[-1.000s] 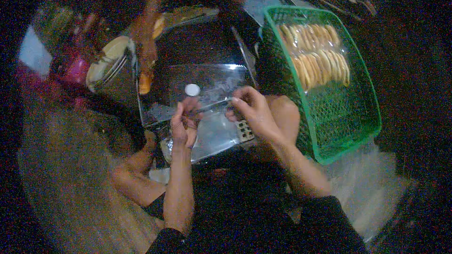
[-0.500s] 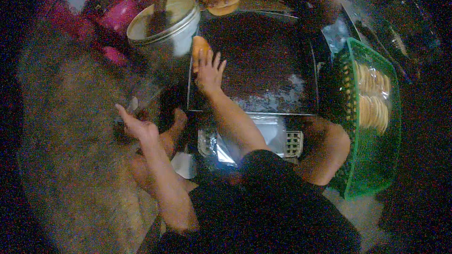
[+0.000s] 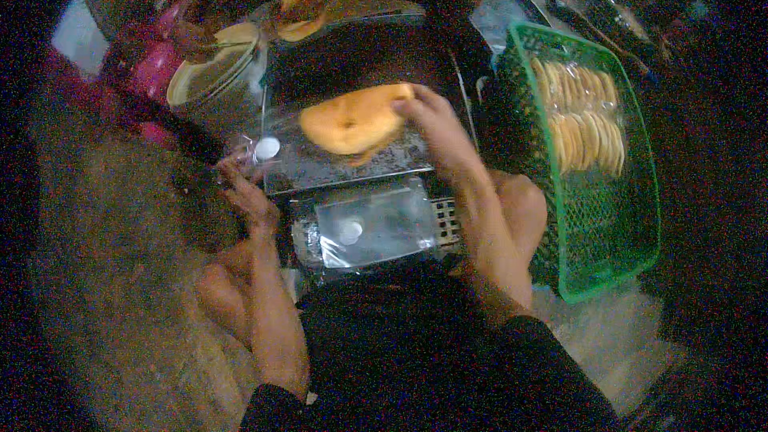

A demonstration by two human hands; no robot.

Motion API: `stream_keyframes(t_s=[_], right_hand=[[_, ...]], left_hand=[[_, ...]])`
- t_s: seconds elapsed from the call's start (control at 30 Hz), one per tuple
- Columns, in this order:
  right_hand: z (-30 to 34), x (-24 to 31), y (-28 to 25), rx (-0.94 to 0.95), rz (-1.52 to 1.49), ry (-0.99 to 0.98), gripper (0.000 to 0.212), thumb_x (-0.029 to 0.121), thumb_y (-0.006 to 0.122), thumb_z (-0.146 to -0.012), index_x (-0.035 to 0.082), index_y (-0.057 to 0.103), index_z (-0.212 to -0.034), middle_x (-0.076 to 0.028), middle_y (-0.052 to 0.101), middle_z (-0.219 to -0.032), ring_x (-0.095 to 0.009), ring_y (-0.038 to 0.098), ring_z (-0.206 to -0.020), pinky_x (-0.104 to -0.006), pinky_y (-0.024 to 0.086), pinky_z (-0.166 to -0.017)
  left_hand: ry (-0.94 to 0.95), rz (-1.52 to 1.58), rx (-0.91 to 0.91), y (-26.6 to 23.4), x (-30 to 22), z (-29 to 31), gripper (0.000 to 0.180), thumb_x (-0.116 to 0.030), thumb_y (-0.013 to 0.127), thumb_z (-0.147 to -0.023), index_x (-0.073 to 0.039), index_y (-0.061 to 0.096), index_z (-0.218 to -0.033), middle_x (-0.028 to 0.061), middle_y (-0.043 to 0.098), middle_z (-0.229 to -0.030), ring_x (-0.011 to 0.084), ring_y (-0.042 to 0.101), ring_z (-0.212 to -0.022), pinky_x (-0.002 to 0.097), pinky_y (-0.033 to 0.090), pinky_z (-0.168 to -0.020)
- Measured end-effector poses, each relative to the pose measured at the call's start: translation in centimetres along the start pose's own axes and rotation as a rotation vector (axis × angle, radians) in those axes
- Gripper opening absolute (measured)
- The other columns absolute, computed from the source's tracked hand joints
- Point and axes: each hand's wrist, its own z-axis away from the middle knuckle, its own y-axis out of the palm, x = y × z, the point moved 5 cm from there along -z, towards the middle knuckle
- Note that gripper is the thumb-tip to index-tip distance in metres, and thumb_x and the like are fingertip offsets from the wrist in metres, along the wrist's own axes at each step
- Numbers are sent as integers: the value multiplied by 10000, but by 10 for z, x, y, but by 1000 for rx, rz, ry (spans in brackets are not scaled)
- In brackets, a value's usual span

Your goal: The person packages buns by placing them into clear plastic bags and arranging them in a green basket. The person repeatedly picks up buns, inserts them into bags, and stacks the filled bags in the basket.

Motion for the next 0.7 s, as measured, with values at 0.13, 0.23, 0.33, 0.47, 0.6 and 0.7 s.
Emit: stream_keyframes(t_s=[0.13, 0.23, 0.33, 0.47, 0.6, 0.7], right_hand=[[19, 1, 7, 10, 50, 10, 495, 260, 640, -890, -26, 537, -1281, -113, 629, -1177, -184, 576, -1080, -301, 433, -965], [52, 15, -5, -68, 104, -87, 564, 339, 672, -904, -28, 502, -1298, -173, 613, -1182, -229, 578, -1126, -351, 448, -975], [95, 55, -4, -237, 630, -744, 557, 247, 734, -831, 57, 498, -1298, -173, 549, -1259, -338, 502, -1246, -437, 433, -1014], [140, 104, -29, -326, 1127, -807, 714, 317, 756, -778, 149, 437, -1394, -144, 456, -1417, -399, 407, -1336, -574, 300, -1105], [154, 119, -87, -352, 1646, -563, 709, 234, 708, -786, 126, 432, -1430, -141, 549, -1341, -341, 510, -1251, -518, 373, -1066], [182, 138, -153, -592, 1339, -206, 592, 123, 701, -764, 80, 489, -1315, -213, 662, -1029, -404, 650, -904, -485, 526, -753]], left_hand=[[-200, 373, 390, 72, -20, 62, 638, -499, 480, -998, -84, 346, -1464, 156, 492, -1410, 301, 596, -1181, 435, 560, -903], [-323, 433, 410, 109, -29, 97, 581, -378, 585, -973, -117, 378, -1449, 158, 524, -1383, 280, 599, -1187, 427, 576, -894], [-584, 654, 304, 122, -9, 105, 510, -358, 618, -956, -81, 467, -1357, 147, 578, -1316, 268, 603, -1178, 429, 542, -967], [-671, 691, 465, 163, -10, 134, 550, -381, 657, -925, -43, 498, -1329, 135, 588, -1295, 264, 593, -1163, 430, 493, -1010], [-458, 430, 823, 246, -78, 207, 809, -577, 568, -922, -56, 292, -1476, 203, 570, -1303, 305, 598, -1128, 439, 481, -975], [-419, 493, 1208, 241, -79, 220, 976, -717, 436, -912, -94, 34, -1546, 247, 557, -1314, 336, 619, -1087, 457, 469, -976]])
